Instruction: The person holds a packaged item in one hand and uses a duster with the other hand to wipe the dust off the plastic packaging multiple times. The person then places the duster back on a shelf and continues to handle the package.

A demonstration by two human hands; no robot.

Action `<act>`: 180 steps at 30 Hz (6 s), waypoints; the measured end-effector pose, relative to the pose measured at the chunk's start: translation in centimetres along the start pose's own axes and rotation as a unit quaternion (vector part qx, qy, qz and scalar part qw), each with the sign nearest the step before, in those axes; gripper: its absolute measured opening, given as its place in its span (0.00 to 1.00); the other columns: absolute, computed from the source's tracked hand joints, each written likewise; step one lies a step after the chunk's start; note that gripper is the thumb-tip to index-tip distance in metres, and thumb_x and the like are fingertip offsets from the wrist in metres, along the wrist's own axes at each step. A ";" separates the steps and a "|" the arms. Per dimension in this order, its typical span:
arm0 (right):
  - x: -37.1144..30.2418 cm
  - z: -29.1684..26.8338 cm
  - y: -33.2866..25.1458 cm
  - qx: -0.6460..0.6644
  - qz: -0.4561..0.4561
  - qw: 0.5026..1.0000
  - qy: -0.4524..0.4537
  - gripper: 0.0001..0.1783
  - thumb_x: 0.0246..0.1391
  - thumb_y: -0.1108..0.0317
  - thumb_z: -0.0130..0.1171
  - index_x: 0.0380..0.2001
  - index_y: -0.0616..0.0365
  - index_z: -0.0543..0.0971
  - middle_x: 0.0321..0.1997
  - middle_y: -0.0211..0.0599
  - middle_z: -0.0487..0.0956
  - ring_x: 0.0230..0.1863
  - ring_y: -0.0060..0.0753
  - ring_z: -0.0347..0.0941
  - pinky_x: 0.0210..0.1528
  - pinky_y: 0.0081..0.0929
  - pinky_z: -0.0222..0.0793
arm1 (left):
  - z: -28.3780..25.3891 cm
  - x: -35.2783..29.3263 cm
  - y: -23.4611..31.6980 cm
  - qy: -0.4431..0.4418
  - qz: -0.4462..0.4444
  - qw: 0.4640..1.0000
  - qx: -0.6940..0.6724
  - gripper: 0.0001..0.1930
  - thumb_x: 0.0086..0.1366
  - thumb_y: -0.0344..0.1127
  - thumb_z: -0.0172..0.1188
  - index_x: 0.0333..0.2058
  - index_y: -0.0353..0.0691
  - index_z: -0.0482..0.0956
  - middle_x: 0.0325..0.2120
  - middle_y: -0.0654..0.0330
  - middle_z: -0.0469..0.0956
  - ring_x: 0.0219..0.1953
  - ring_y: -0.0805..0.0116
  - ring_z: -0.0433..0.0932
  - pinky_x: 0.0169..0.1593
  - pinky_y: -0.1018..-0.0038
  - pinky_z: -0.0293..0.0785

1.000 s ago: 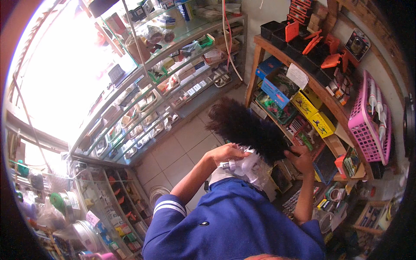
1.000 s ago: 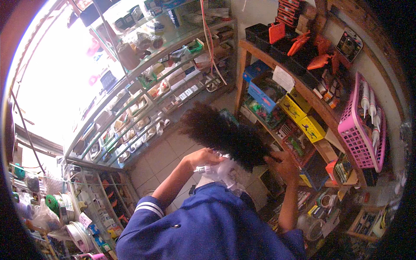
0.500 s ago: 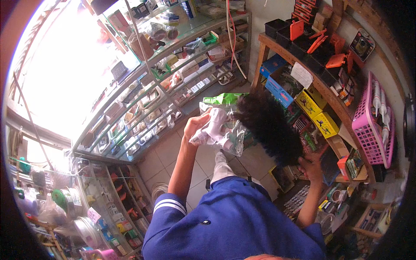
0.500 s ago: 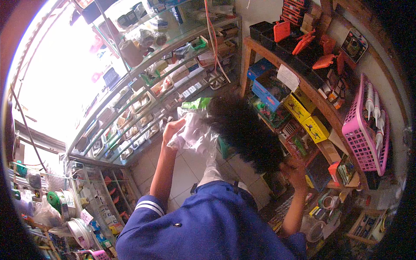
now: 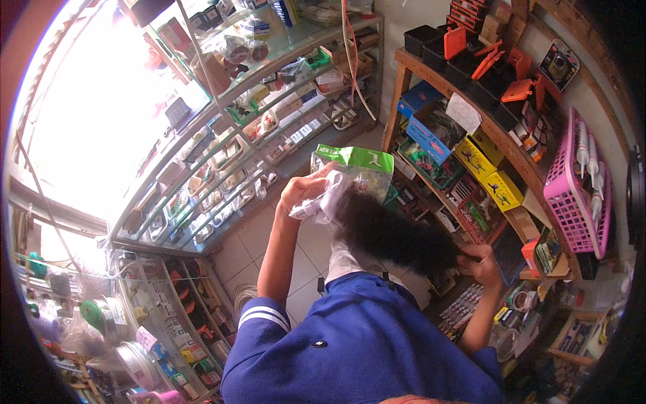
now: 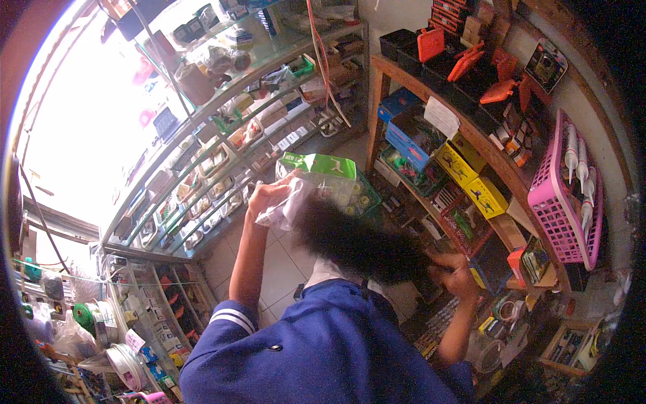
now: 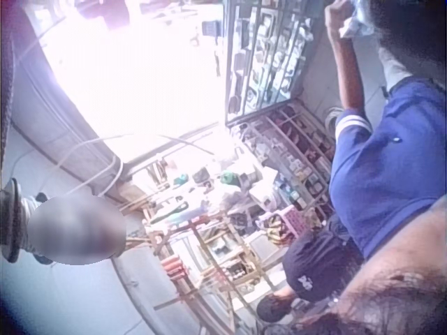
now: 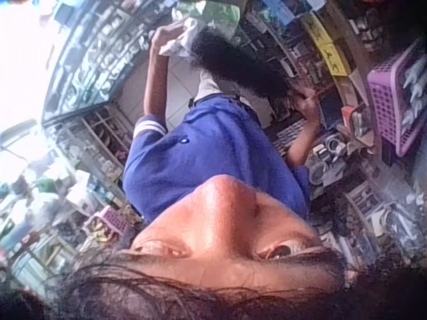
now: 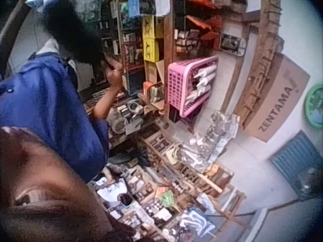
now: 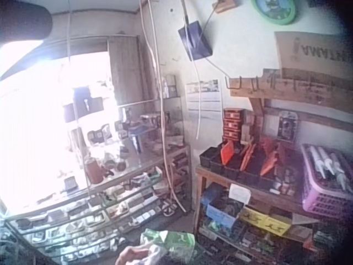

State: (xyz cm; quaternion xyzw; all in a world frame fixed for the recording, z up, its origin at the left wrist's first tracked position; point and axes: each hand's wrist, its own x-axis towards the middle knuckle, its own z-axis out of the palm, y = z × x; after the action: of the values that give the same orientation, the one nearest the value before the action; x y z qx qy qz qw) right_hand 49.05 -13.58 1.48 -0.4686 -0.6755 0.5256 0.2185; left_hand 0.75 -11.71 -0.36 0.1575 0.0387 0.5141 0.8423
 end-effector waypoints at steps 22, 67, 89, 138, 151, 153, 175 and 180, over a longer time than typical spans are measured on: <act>0.2 -1.5 3.2 -0.017 -0.054 0.997 0.053 0.16 0.43 0.78 0.64 0.39 0.67 0.80 0.32 0.31 0.81 0.32 0.20 0.75 0.30 0.19 0.70 | 2.9 0.5 -0.6 0.080 0.000 0.991 0.108 0.32 0.62 0.23 0.48 0.64 0.24 0.49 0.54 0.48 0.69 0.47 0.69 0.74 0.51 0.76 0.69; -0.5 -0.3 5.2 -0.040 0.042 0.992 0.116 0.13 0.48 0.74 0.64 0.39 0.67 0.80 0.28 0.28 0.78 0.25 0.16 0.72 0.28 0.16 0.70 | 0.2 0.0 -2.3 0.062 -0.093 0.992 -0.066 0.39 0.67 0.61 0.43 0.59 0.28 0.62 0.57 0.45 0.67 0.54 0.56 0.72 0.59 0.65 0.65; 0.8 2.8 -2.0 -0.072 -0.022 0.996 0.036 0.14 0.49 0.73 0.63 0.41 0.65 0.81 0.41 0.46 0.82 0.42 0.33 0.79 0.46 0.27 0.71 | -4.5 -1.3 -7.2 0.164 -0.173 0.962 0.136 0.57 0.54 0.82 0.26 0.60 0.30 0.63 0.57 0.47 0.68 0.52 0.55 0.71 0.50 0.63 0.71; 1.3 2.4 1.9 -0.139 0.007 0.990 -0.020 0.14 0.46 0.70 0.65 0.38 0.63 0.83 0.39 0.48 0.82 0.41 0.36 0.81 0.45 0.27 0.72 | -3.6 0.0 -9.1 0.155 -0.095 0.983 0.029 0.49 0.61 0.74 0.29 0.65 0.35 0.52 0.65 0.47 0.54 0.66 0.52 0.55 0.67 0.57 0.51; 2.8 5.5 1.5 -0.122 0.008 0.990 0.069 0.17 0.47 0.62 0.68 0.37 0.63 0.82 0.36 0.44 0.82 0.40 0.38 0.78 0.46 0.32 0.69 | -7.1 -2.8 -8.6 -0.013 -0.156 0.986 0.057 0.31 0.68 0.60 0.42 0.52 0.36 0.70 0.25 0.66 0.72 0.27 0.73 0.69 0.31 0.71 0.67; 2.7 4.8 1.5 -0.103 -0.043 0.991 0.077 0.18 0.47 0.61 0.68 0.37 0.63 0.82 0.35 0.45 0.82 0.38 0.38 0.78 0.44 0.32 0.70 | -4.1 -3.0 -7.9 0.127 -0.133 0.968 0.170 0.28 0.69 0.57 0.45 0.51 0.36 0.69 0.27 0.66 0.72 0.28 0.72 0.70 0.35 0.66 0.70; 4.1 5.5 3.6 -0.051 0.034 0.997 0.044 0.08 0.52 0.67 0.62 0.27 0.62 0.78 0.19 0.24 0.71 0.18 0.14 0.62 0.20 0.18 0.55 | 0.4 -4.3 -4.4 0.372 0.051 0.893 0.248 0.35 0.64 0.62 0.48 0.64 0.49 0.58 0.54 0.63 0.69 0.50 0.70 0.69 0.47 0.69 0.66; 4.5 10.0 6.6 -0.022 0.004 0.999 0.037 0.11 0.54 0.66 0.61 0.22 0.58 0.74 0.16 0.22 0.68 0.17 0.14 0.60 0.18 0.18 0.51 | 4.2 -1.7 -4.5 0.398 0.195 0.889 0.117 0.32 0.65 0.62 0.45 0.58 0.43 0.65 0.51 0.54 0.73 0.48 0.60 0.73 0.53 0.60 0.70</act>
State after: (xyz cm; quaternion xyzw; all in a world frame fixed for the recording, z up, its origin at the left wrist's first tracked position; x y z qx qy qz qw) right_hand 41.79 -14.66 -9.00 -0.4953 -0.6762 0.4941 0.2308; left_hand 4.80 -16.03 2.04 0.0420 0.3989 0.6791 0.6147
